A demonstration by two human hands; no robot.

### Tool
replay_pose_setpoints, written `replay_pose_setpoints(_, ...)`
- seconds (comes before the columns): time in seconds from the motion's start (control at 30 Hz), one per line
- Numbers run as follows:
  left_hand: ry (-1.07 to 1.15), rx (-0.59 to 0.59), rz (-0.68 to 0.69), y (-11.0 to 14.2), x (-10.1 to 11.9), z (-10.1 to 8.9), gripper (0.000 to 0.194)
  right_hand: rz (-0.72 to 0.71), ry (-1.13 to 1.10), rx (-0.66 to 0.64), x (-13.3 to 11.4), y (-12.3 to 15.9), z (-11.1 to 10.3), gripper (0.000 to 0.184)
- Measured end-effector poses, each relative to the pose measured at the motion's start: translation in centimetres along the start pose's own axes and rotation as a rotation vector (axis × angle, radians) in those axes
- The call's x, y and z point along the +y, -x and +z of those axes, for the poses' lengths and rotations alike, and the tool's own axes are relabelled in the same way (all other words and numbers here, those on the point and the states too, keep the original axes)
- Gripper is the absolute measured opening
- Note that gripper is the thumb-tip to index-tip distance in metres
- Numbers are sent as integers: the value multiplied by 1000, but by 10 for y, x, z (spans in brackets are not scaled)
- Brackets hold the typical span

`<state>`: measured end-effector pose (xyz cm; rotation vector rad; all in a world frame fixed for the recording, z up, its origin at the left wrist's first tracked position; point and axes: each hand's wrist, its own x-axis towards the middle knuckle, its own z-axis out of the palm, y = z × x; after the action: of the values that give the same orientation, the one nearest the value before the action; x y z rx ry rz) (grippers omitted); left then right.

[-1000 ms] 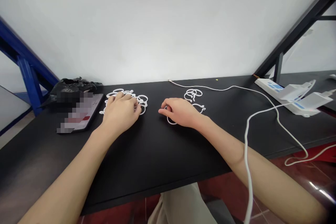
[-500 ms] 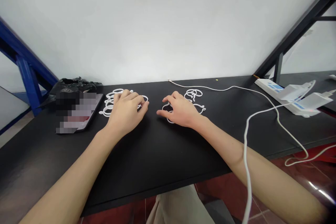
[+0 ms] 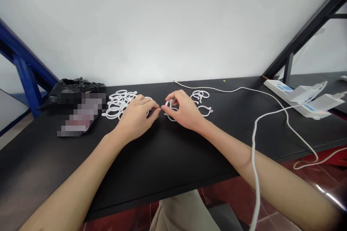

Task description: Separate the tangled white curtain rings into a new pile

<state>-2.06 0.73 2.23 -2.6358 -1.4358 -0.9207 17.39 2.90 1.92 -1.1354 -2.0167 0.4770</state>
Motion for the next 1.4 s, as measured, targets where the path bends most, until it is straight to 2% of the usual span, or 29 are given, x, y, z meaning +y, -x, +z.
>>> replay_pose_setpoints(0.17, 75, 7, 46, -1, 7, -4, 13, 50, -239, 98, -5, 0, 2, 28)
replay_pose_setpoints(0.3, 90, 27, 55, -1, 7, -2, 16, 94, -378, 94, -7, -1, 4, 35)
replay_pose_setpoints(0.43, 138, 46, 30, -1, 7, -1, 20, 185, -505, 91, -2, -5, 5, 34)
replay_pose_setpoints(0.63, 189, 49, 13, -2, 8, -5, 19, 264, -656, -48, 4, -7, 6, 41)
replay_pose_setpoints(0.83, 168, 109, 20, -3, 7, -5, 18, 378, -824, 9, 2, -9, 6, 41)
replay_pose_setpoints(1.0, 229, 38, 53, -2, 9, -5, 18, 357, -979, -71, -4, -8, 2, 37)
replay_pose_setpoints(1.13, 257, -26, 99, -1, 9, -3, 19, 298, -955, -115, -5, -7, 1, 32)
replay_pose_setpoints(1.27, 239, -36, 120, 0, 8, -2, 15, 287, -908, -112, -3, -7, 2, 33)
replay_pose_setpoints(1.4, 173, -50, 126, 1, 7, 0, 16, 227, -748, -114, -1, -6, 3, 37)
